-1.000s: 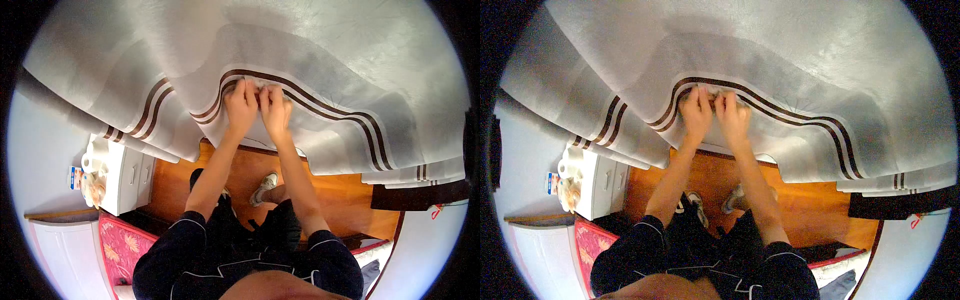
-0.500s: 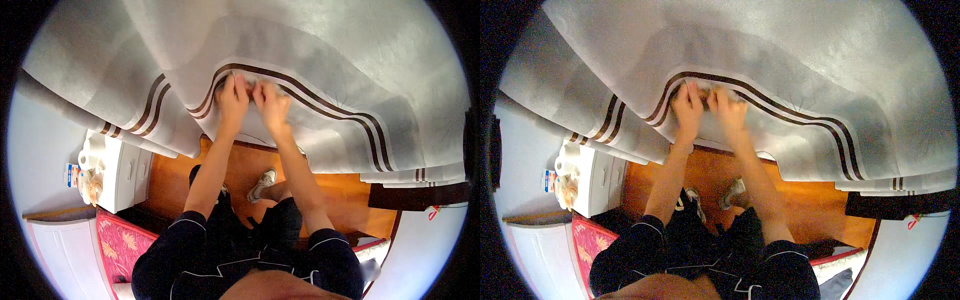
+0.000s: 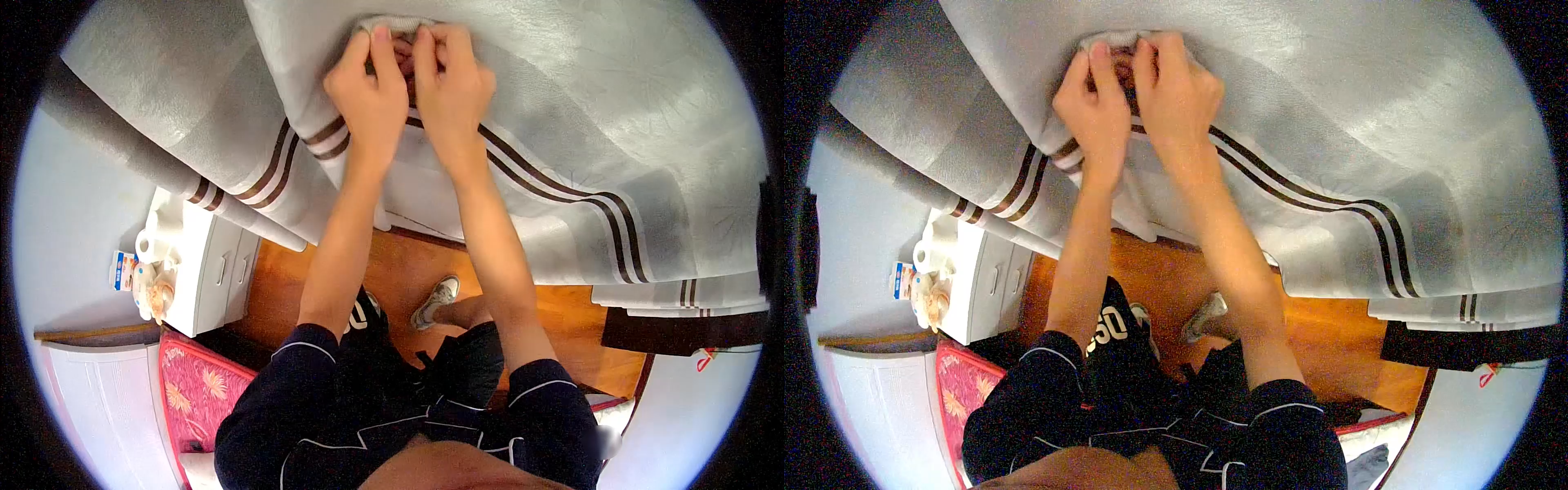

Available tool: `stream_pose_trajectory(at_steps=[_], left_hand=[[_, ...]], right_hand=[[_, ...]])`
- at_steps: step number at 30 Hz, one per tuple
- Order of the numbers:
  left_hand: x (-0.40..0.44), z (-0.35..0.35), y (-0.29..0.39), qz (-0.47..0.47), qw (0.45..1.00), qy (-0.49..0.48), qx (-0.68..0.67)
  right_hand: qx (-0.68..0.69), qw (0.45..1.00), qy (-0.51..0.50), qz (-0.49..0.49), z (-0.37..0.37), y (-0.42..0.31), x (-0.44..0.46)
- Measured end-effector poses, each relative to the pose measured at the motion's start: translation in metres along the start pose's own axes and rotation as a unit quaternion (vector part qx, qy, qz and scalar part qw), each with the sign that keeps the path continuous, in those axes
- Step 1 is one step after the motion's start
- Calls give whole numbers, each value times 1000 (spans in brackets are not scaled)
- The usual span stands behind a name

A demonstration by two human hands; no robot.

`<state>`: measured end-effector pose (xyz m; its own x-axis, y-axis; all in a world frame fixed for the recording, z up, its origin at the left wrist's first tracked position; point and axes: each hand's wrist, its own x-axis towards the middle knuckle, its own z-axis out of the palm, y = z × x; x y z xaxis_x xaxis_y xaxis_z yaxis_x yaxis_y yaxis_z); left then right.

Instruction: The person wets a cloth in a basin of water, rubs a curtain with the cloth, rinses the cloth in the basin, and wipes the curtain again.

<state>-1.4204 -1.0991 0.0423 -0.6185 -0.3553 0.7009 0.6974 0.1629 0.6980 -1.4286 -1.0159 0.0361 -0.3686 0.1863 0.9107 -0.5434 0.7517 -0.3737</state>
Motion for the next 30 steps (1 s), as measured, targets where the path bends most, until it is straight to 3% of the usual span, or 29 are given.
stream_pose_trajectory(at_steps=[3,5,7,9,16,20,23,24,27,30], left_hand=[[-7,-1,-19,15,1000,17,6],[-34,-4,-58,75,982,13,174],[-76,-9,-97,57,984,8,168],[-112,-17,-103,-47,994,-20,98],[-101,-17,-101,-73,993,-11,90],[-31,-11,-56,42,995,25,92],[-7,-3,-35,3,999,37,-9],[-8,-2,-44,63,997,53,7],[-39,-14,-64,54,991,-2,119],[-89,-19,-102,53,988,-11,146]], right_hand=[[-35,999,16,-29,1,4,-16],[-62,996,-53,-27,3,24,-62],[-98,987,-125,-15,-3,40,-107],[-86,980,-180,14,-3,58,-149],[-78,980,-185,2,-1,41,-120],[-7,998,-42,-41,11,15,-53],[5,999,-39,-6,7,3,-23],[-14,999,-24,-25,7,6,-26],[-55,998,-7,-19,8,24,-67],[-60,996,-60,3,6,44,-121]])
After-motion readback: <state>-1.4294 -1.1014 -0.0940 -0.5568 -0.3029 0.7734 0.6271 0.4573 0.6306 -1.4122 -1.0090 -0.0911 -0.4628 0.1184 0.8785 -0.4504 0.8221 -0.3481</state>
